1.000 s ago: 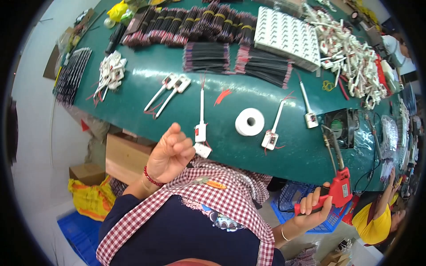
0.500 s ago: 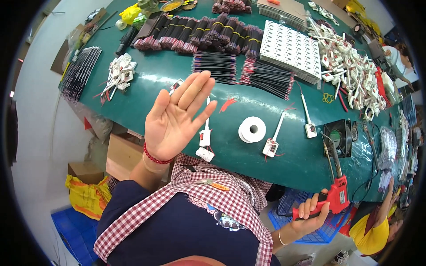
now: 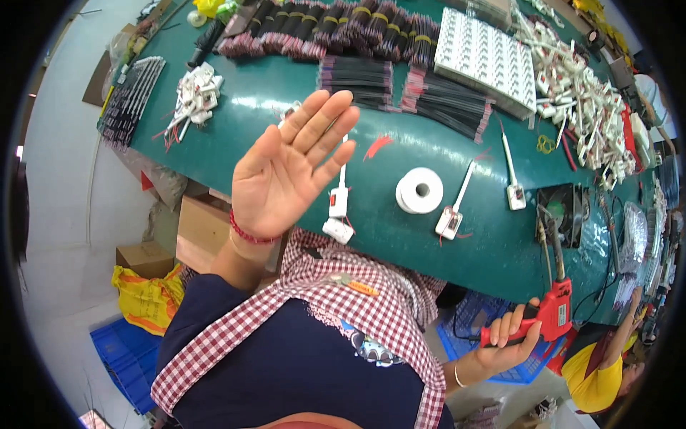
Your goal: The person solders wires to electronic components on a circuit board using a soldering iron.
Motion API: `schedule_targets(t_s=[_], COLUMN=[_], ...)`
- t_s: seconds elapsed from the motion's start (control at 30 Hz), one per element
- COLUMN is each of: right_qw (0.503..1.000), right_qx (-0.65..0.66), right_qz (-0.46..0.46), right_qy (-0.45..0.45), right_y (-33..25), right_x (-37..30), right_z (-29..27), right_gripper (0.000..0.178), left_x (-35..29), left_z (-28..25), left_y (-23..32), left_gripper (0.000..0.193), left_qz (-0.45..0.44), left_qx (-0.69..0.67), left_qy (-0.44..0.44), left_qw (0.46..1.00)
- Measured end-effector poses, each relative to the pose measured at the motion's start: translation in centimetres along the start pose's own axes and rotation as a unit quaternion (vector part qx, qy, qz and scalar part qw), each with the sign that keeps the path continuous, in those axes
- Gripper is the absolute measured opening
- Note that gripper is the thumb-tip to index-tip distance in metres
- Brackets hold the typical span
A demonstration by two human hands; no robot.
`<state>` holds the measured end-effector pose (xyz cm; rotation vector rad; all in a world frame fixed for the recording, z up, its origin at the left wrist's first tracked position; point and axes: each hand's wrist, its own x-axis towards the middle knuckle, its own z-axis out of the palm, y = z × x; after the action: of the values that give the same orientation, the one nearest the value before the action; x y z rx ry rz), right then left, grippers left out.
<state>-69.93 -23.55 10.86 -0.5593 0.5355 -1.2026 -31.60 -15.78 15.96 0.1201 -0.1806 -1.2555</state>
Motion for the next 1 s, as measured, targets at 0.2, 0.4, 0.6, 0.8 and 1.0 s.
schedule_targets(t_s=[0.2,0.4,0.6,0.8,1.0], right_qw=[0.999,0.998,0.999,0.999,0.998], right_qx=[-0.024,-0.019,-0.021,-0.027,-0.019], right_qz=[0.033,0.051,0.042,0.044,0.051], right_qy=[-0.023,-0.04,-0.026,-0.014,-0.027], right_y=[0.2,0.5,0.7,0.6,0.8], right_x=[1.3,1.5,0.7,0.6,1.2], right_z=[1.4,1.1,1.4,1.2,1.4], right_gripper=[0.039,0.039,0.039,0.039,0.039], left_x=[-2.8,-5.0,-5.2,-7.4,-8.6], left_z=[-6.2,-8.3,-9.3,-10.0,-10.9], left_y=[2.6,0.5,1.3,1.5,2.0], left_gripper=[0.024,0.061,0.058,0.057,0.071], left_qz=[-0.06,-0.033,-0.034,-0.03,-0.007], left_qx=[0.832,0.925,0.899,0.873,0.867], left_qy=[-0.128,-0.158,-0.195,-0.064,-0.049], left_qw=[0.536,0.345,0.39,0.483,0.496])
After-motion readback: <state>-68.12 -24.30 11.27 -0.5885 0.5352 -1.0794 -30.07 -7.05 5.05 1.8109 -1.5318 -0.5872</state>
